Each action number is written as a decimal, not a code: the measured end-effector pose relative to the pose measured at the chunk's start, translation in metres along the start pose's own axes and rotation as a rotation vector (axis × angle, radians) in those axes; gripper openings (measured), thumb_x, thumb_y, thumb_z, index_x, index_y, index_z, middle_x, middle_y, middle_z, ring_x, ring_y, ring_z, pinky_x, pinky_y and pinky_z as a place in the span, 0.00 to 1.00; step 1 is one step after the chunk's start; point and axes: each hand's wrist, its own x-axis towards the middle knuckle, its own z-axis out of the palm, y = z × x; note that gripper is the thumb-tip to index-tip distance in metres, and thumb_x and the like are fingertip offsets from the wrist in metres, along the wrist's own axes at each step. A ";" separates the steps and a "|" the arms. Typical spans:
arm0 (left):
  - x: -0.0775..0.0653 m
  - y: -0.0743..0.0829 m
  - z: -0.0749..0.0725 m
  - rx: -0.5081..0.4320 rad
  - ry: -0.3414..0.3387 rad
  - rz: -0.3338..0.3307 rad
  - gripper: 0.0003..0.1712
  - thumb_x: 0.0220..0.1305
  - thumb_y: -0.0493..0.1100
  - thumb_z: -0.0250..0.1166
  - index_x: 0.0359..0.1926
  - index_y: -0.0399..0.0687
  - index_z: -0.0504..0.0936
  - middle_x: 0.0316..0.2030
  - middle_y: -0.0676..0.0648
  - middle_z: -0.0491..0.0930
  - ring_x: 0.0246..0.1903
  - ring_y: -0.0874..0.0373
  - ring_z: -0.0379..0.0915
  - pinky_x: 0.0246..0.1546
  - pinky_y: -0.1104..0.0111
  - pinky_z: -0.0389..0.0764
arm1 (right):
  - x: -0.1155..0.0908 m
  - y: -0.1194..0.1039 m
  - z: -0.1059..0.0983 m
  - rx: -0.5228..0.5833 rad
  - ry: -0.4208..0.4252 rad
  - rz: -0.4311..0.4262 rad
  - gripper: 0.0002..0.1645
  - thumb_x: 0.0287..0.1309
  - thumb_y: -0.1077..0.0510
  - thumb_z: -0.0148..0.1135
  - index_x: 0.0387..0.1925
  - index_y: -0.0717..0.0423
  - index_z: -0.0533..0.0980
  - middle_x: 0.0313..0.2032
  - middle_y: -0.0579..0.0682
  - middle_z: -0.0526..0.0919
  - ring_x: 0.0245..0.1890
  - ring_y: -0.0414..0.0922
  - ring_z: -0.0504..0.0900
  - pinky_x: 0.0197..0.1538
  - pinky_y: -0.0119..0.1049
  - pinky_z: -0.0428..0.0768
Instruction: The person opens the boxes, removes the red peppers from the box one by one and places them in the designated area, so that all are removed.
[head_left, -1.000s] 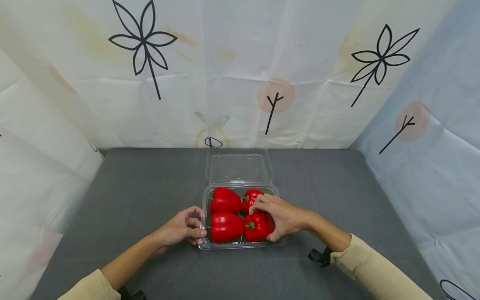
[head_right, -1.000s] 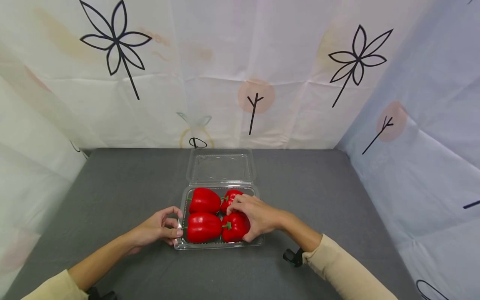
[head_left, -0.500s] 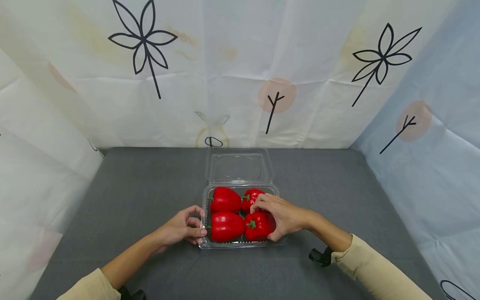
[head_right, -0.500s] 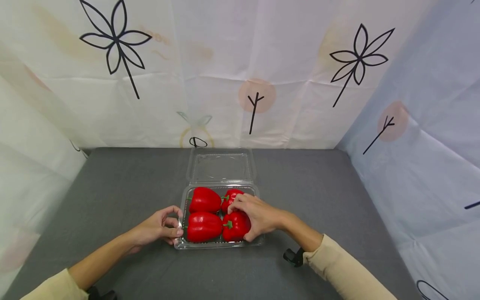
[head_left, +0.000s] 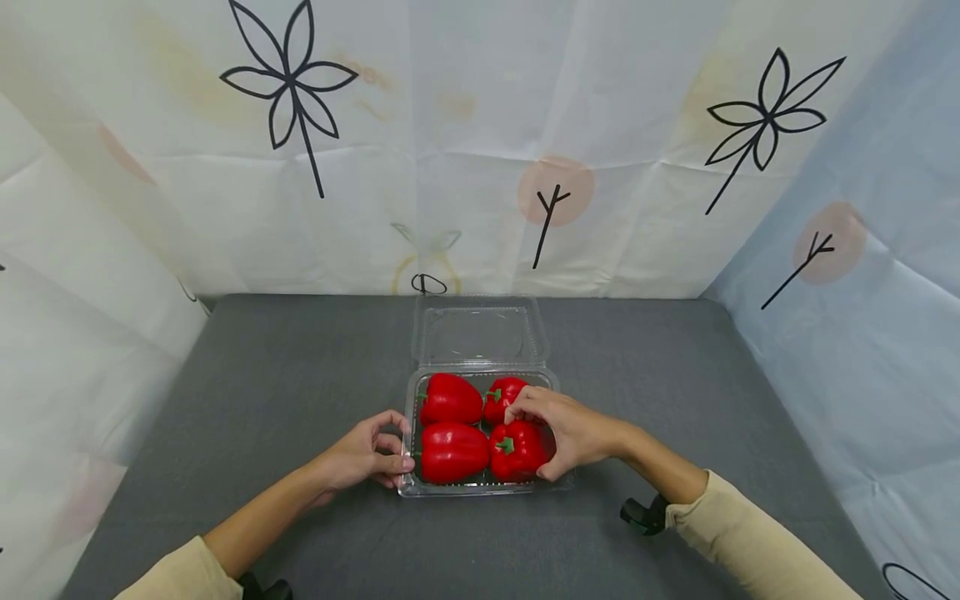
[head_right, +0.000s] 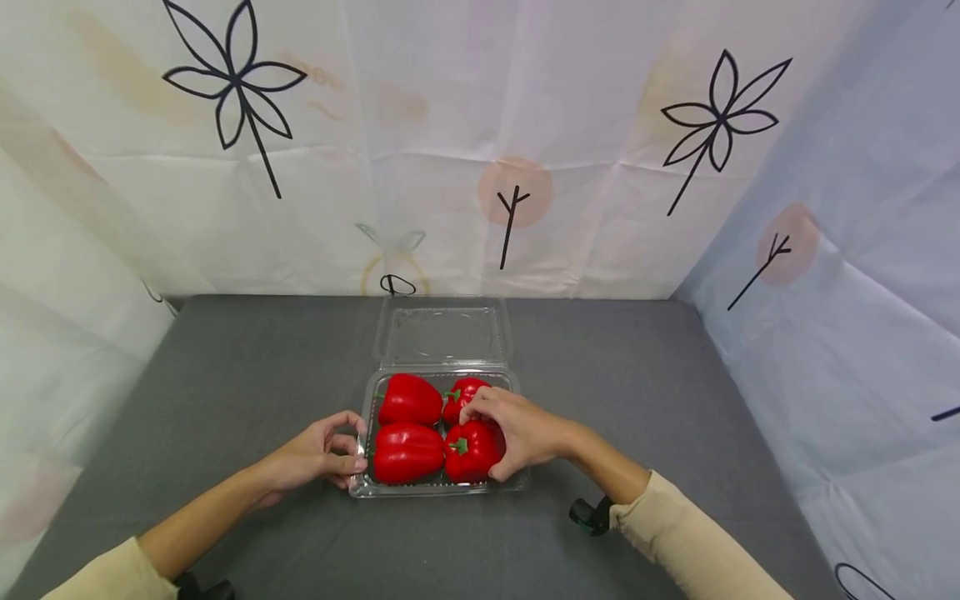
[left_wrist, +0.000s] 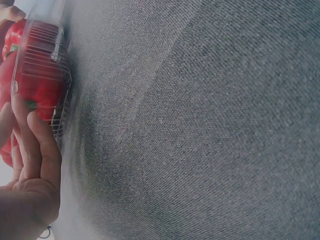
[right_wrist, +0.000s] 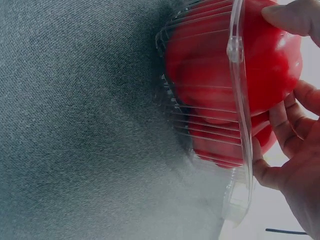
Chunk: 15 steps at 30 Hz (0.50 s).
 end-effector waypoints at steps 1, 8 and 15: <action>0.000 0.000 0.000 0.000 0.000 0.000 0.26 0.61 0.35 0.70 0.53 0.37 0.65 0.26 0.45 0.79 0.24 0.54 0.79 0.33 0.62 0.85 | 0.000 0.001 0.000 0.001 0.002 -0.001 0.36 0.36 0.59 0.76 0.52 0.46 0.71 0.51 0.39 0.72 0.54 0.42 0.69 0.52 0.40 0.78; 0.000 0.000 0.000 0.000 -0.003 0.004 0.26 0.61 0.35 0.70 0.54 0.38 0.65 0.27 0.45 0.80 0.24 0.53 0.80 0.33 0.62 0.85 | 0.000 0.001 -0.001 0.011 0.005 0.002 0.37 0.35 0.59 0.76 0.51 0.47 0.72 0.50 0.39 0.72 0.54 0.42 0.69 0.52 0.40 0.79; 0.000 0.001 0.000 0.003 -0.003 0.006 0.27 0.61 0.36 0.70 0.54 0.37 0.64 0.26 0.45 0.80 0.24 0.54 0.79 0.33 0.62 0.85 | -0.001 0.001 -0.001 0.048 0.005 0.005 0.37 0.36 0.60 0.76 0.52 0.49 0.71 0.50 0.40 0.72 0.53 0.42 0.71 0.52 0.40 0.79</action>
